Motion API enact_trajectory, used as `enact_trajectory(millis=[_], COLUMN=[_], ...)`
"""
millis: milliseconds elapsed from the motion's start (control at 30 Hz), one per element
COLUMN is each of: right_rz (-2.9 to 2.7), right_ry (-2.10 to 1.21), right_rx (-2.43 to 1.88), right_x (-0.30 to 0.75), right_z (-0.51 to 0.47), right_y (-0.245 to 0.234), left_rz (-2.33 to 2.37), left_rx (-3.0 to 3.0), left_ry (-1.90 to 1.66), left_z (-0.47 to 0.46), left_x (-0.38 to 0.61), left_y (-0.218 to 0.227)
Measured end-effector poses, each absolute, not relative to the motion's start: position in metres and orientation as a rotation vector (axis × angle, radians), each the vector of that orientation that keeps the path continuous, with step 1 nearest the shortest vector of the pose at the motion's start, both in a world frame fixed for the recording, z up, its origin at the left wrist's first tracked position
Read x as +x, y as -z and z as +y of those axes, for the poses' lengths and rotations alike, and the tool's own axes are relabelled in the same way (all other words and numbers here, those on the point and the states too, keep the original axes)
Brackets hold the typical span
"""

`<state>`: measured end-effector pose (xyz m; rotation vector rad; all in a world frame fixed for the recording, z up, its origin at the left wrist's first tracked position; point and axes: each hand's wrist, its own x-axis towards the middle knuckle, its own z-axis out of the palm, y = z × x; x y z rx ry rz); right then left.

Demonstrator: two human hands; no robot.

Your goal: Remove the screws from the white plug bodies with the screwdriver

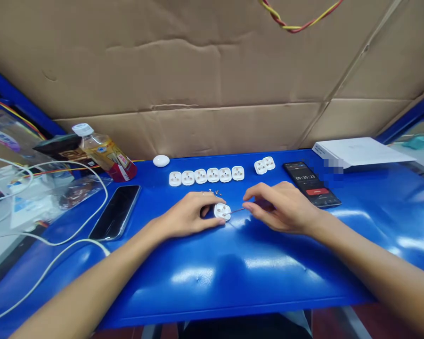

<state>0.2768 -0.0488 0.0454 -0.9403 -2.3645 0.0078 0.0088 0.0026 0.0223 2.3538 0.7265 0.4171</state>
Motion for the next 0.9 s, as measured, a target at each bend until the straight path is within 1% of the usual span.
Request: enact_trajectory(millis=[133, 267, 467, 733, 900], right_rz=[-2.369, -2.428, -2.361, -2.304, -2.260], right_ry=[-0.098, -0.145, -0.048, -0.039, 0.019], right_rx=[-0.864, -0.900, -0.859, -0.875, -0.999], right_x=[0.2763, 0.2764, 0.2753, 0.2769, 0.2768], right_z=[-0.0494, -0.0486, -0.0470, -0.0476, -0.0448], right_y=[-0.0482, -0.0478, -0.0453, -0.0453, -0.0435], left_rz=[0.727, 0.734, 0.720, 0.692, 0.799], left_rx=[2.349, 2.350, 2.377, 2.389, 2.359], left_ry=[-0.410, -0.403, -0.418, -0.450, -0.635], left_z=[0.0025, 0.0028, 0.0027, 0.0028, 0.0061], left_x=[0.0077, 0.0078, 0.0083, 0.0065, 0.0054], left_y=[-0.0212, -0.0202, -0.0196, -0.0181, -0.0185])
